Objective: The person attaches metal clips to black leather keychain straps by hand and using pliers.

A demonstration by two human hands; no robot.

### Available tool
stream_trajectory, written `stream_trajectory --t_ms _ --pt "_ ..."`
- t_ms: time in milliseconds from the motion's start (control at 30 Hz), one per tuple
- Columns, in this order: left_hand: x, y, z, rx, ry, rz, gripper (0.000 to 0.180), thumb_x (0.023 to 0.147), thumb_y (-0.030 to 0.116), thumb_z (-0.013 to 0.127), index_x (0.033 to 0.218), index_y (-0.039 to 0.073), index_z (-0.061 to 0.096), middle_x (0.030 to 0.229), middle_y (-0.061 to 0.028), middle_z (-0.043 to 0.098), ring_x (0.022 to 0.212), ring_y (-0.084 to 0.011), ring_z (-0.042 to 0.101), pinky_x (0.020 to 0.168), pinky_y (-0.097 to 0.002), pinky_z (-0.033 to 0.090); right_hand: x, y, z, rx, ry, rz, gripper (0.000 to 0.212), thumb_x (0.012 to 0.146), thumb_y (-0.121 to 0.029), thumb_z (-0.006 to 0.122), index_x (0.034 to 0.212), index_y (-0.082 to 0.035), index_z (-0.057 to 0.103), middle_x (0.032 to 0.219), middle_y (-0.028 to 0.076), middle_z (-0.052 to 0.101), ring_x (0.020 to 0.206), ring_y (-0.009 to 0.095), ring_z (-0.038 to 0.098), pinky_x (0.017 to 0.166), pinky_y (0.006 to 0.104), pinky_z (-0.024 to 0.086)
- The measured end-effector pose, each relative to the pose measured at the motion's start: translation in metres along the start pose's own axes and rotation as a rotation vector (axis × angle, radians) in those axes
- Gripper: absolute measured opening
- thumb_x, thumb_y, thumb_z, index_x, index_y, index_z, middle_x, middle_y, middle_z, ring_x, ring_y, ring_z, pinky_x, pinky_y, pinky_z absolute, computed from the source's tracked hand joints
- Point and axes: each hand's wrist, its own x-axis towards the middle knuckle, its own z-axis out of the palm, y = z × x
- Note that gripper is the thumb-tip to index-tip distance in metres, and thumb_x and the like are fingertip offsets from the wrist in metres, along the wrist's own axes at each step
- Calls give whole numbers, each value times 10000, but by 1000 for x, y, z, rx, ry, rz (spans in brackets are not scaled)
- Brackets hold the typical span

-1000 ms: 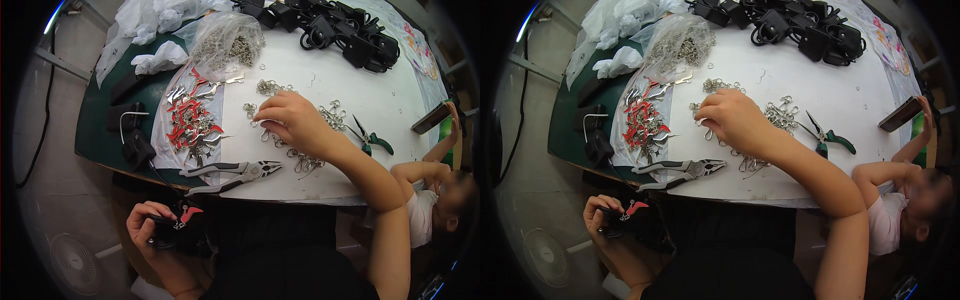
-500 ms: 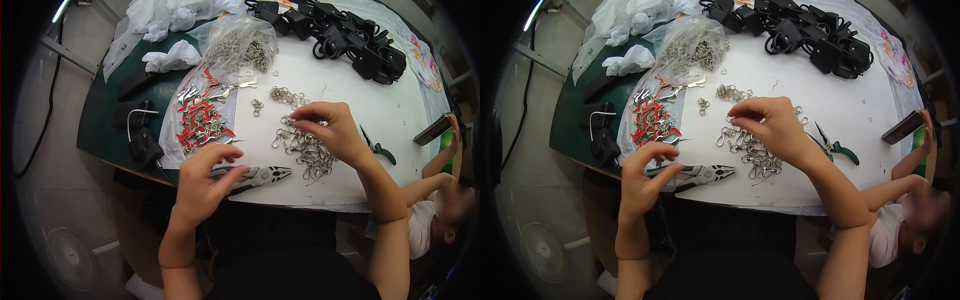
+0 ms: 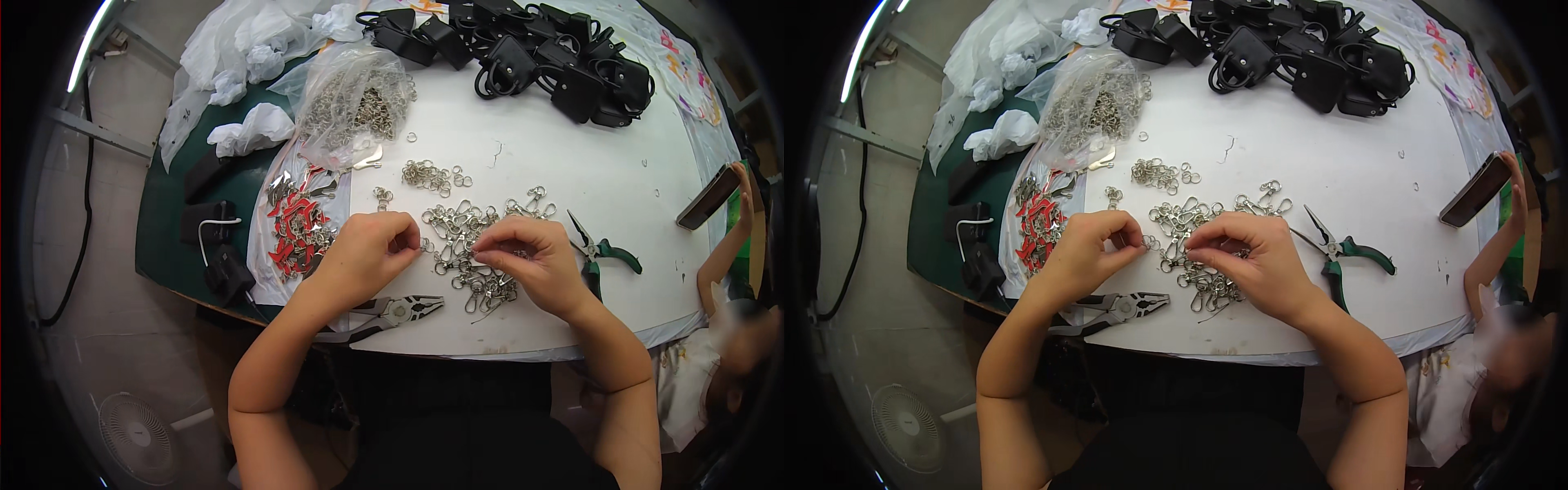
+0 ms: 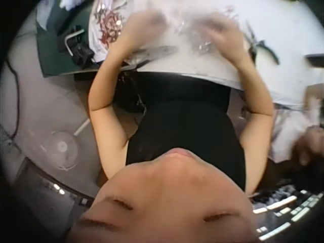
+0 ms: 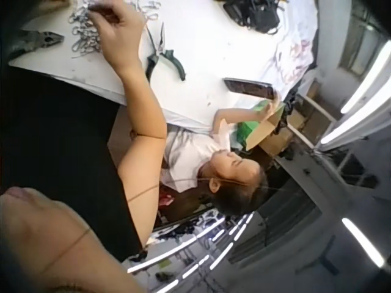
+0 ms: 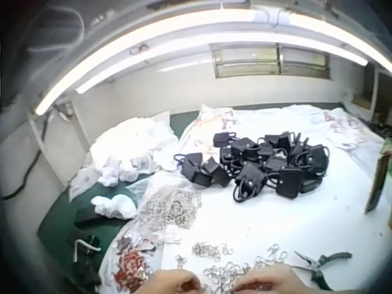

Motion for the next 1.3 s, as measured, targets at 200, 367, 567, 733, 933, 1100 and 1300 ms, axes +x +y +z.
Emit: stream_trajectory --t_ms 200,367,567,733,933,1100,1300 --pt "-9 15 1 -648 7 -219 248 855 16 719 1100 -10 695 925 -37 708 858 -72 645 747 -224 513 -6 -3 8 211 -5 165 110 871 -50 734 966 5 732 893 54 732 814 94 675 745 234 538" --pt "-4 21 -7 -213 46 -73 280 819 -9 733 1098 -13 713 915 -60 734 834 -94 665 730 -240 519 -4 -1 7 247 -11 184 107 875 -21 730 975 16 715 905 52 724 841 93 674 767 233 538" --pt "7 34 -18 55 19 10 140 765 -34 765 900 -15 733 855 -77 745 760 -132 688 706 -262 540 -4 -1 3 230 -4 174 102 875 -7 728 972 16 709 916 49 720 845 85 670 765 222 533" --pt "9 29 -28 -87 -21 -39 174 759 -37 751 927 0 729 848 -93 729 737 -162 692 676 -274 532 -3 -6 2 222 -3 201 93 874 -12 729 963 11 710 918 45 719 849 81 667 765 217 529" --pt "17 26 -16 210 16 107 252 737 -24 742 977 44 708 899 -67 688 835 -236 667 741 -319 524 -3 -4 1 208 12 141 92 882 -5 717 971 16 705 925 49 717 866 92 670 785 230 539" --pt "17 29 6 227 108 236 229 754 18 771 971 50 704 954 -81 683 929 -276 638 787 -366 507 -2 -3 -1 278 65 118 109 886 -49 724 977 11 719 908 53 725 853 93 679 779 233 541" --pt "37 21 5 170 179 239 174 793 64 772 949 25 705 921 -99 689 898 -278 644 784 -367 499 -1 -2 -8 363 194 43 118 899 -15 710 1011 21 702 936 58 714 865 88 664 777 217 532"
